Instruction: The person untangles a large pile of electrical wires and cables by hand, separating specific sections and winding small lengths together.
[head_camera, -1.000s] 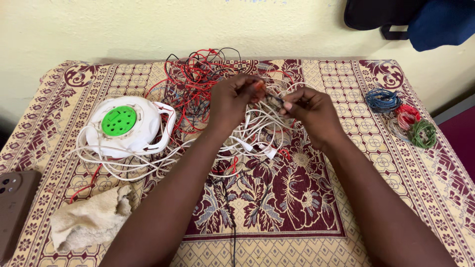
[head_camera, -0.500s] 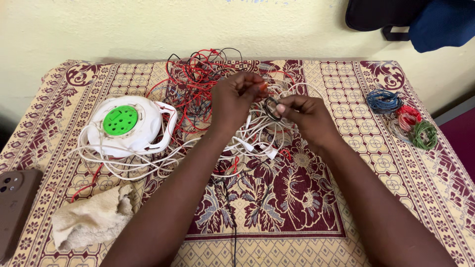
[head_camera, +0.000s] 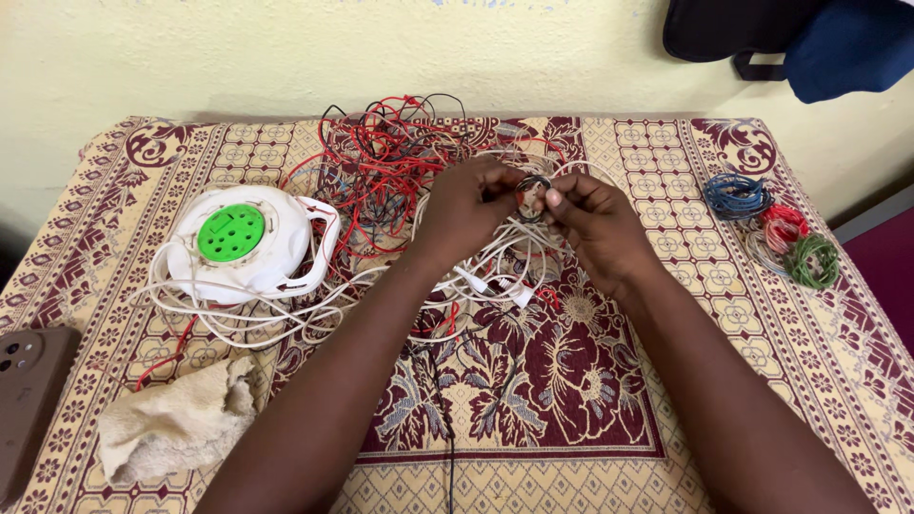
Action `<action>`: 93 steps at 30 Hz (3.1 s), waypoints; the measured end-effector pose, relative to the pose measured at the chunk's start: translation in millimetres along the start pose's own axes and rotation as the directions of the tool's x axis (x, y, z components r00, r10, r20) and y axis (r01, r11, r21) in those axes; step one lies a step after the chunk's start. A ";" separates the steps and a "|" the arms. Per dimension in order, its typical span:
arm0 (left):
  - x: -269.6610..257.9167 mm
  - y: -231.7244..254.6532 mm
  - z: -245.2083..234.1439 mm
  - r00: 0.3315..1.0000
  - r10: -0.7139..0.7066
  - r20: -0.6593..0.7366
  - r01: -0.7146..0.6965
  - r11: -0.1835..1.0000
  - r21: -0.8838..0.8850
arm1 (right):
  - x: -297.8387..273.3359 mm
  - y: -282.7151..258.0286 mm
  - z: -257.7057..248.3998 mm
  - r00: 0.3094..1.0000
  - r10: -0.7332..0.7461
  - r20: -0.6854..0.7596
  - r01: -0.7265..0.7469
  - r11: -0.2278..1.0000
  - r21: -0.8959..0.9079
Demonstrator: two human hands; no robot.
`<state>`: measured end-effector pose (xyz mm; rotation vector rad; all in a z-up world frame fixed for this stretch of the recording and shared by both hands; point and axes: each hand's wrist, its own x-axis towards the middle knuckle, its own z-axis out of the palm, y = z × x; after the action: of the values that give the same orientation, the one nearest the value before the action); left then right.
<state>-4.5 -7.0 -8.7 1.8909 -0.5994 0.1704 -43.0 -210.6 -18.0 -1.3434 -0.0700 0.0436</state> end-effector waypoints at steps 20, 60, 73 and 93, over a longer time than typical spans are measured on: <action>2.3 -9.8 6.5 0.994 0.015 0.107 0.027 0.921 -0.389 | 5.0 14.8 -1.6 0.996 -0.032 -0.084 0.034 0.999 0.019; 2.9 -9.3 24.1 0.993 -0.097 -0.061 0.076 0.958 -0.277 | 3.6 12.9 -1.2 0.968 -0.237 -0.088 0.219 0.960 -0.175; 1.7 -13.6 38.9 0.982 -0.126 0.137 0.183 0.783 -0.595 | -6.0 -21.4 -21.0 0.997 -0.075 -0.016 0.057 0.868 -0.492; -8.6 -8.3 37.7 0.990 0.131 -0.053 -0.133 0.990 -0.039 | -67.4 -43.6 -209.1 0.814 -0.426 -0.395 -0.225 0.397 -0.890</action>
<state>-14.0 -35.9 -33.9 1.8013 -0.6890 0.2885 -94.7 -428.5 -24.1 -2.4539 0.4199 -0.6371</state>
